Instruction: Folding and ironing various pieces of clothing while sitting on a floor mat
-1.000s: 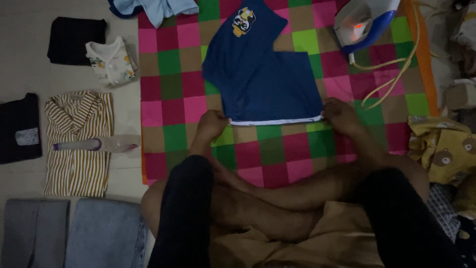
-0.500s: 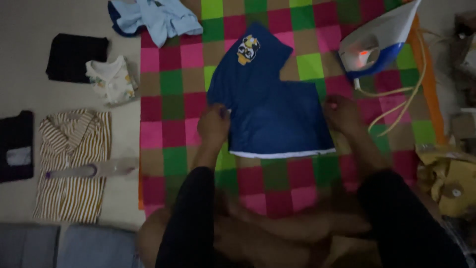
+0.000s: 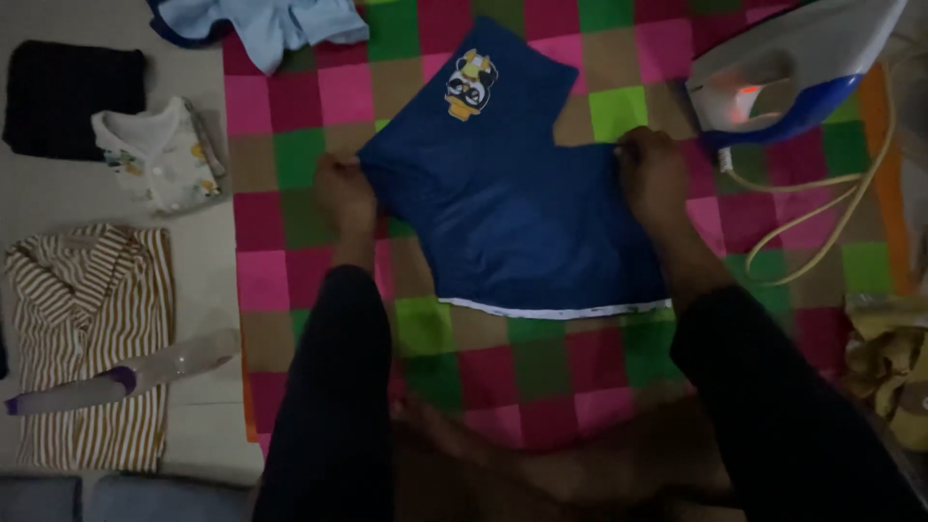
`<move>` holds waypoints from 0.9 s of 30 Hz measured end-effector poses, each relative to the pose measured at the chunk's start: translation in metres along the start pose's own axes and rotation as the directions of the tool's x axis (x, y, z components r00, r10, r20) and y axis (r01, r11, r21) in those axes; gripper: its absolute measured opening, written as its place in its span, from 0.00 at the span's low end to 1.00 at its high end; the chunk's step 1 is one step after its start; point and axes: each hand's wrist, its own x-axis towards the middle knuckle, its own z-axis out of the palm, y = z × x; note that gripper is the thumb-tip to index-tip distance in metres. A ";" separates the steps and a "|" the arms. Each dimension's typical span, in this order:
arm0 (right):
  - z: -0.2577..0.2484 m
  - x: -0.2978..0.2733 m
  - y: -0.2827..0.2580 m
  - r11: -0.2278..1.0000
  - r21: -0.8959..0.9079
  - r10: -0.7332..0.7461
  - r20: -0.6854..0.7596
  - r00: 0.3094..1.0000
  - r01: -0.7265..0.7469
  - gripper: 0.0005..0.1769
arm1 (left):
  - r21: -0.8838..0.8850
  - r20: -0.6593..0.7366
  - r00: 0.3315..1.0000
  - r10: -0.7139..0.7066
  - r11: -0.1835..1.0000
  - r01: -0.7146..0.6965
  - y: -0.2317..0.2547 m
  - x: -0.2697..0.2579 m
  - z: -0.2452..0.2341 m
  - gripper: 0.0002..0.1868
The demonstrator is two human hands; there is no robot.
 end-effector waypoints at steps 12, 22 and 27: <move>-0.016 -0.055 -0.072 0.983 0.179 -0.041 -0.046 0.998 0.049 0.13 | 0.102 0.610 0.286 0.739 0.285 -0.953 0.073 -0.168 0.063 0.42; -0.019 -0.051 -0.075 0.973 -0.009 -0.228 -0.153 0.962 0.229 0.16 | 0.253 0.760 0.501 0.414 0.522 -0.814 0.088 -0.168 0.055 0.58; -0.023 -0.050 -0.081 0.987 0.025 -0.156 -0.142 0.977 0.161 0.15 | 0.265 0.765 0.508 0.395 0.527 -0.808 0.091 -0.166 0.055 0.59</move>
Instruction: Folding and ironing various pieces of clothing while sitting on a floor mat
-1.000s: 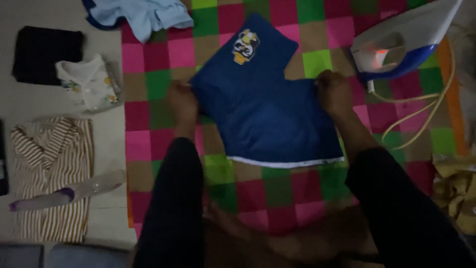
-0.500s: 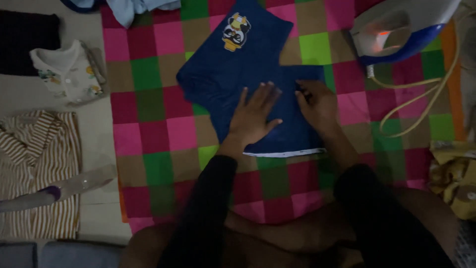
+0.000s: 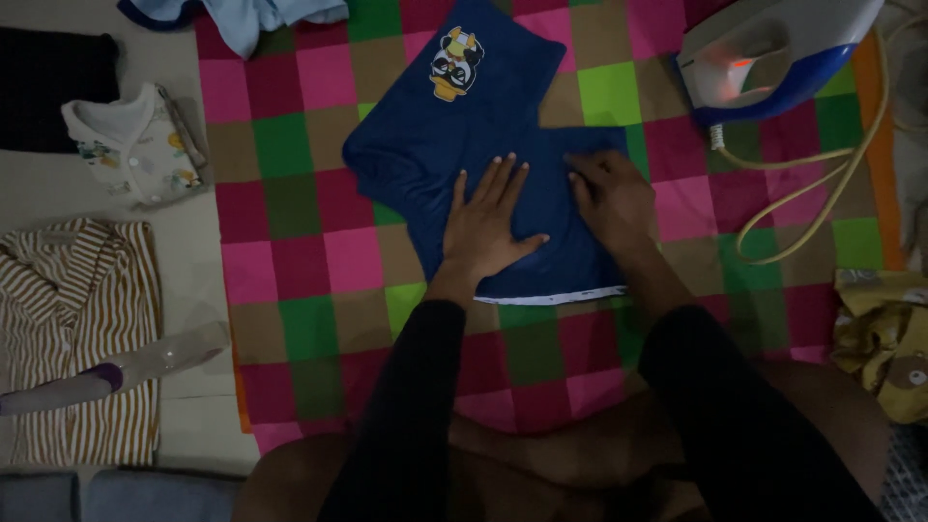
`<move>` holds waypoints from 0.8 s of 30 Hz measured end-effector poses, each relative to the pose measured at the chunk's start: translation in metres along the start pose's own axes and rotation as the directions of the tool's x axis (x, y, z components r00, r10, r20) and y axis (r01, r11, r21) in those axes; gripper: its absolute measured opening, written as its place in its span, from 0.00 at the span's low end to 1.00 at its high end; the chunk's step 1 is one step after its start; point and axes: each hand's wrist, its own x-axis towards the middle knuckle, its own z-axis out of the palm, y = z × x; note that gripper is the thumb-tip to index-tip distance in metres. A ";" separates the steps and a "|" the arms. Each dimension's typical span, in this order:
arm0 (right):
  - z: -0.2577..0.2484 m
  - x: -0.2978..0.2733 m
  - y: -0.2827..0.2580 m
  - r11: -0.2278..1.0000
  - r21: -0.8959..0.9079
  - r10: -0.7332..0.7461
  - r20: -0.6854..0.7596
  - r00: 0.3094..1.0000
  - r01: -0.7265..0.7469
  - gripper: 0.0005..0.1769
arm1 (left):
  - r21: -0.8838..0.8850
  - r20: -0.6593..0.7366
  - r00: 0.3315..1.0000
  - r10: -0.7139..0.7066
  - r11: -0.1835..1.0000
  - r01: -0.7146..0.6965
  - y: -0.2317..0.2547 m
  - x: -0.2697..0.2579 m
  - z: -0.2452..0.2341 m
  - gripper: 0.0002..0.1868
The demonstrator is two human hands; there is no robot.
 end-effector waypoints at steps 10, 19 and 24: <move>0.012 0.001 0.013 0.999 -0.031 -0.012 0.022 1.000 0.013 0.07 | -0.023 0.009 1.000 -0.010 1.000 0.011 0.001 0.000 -0.001 0.59; -0.001 0.010 -0.001 0.969 0.203 0.126 0.086 0.988 -0.141 0.13 | -0.026 -0.001 1.000 0.003 1.000 -0.003 0.000 0.001 0.000 0.58; 0.011 0.006 0.002 0.999 -0.012 0.038 0.029 0.999 -0.038 0.08 | -0.011 -0.003 1.000 0.011 1.000 -0.011 -0.002 0.001 0.005 0.58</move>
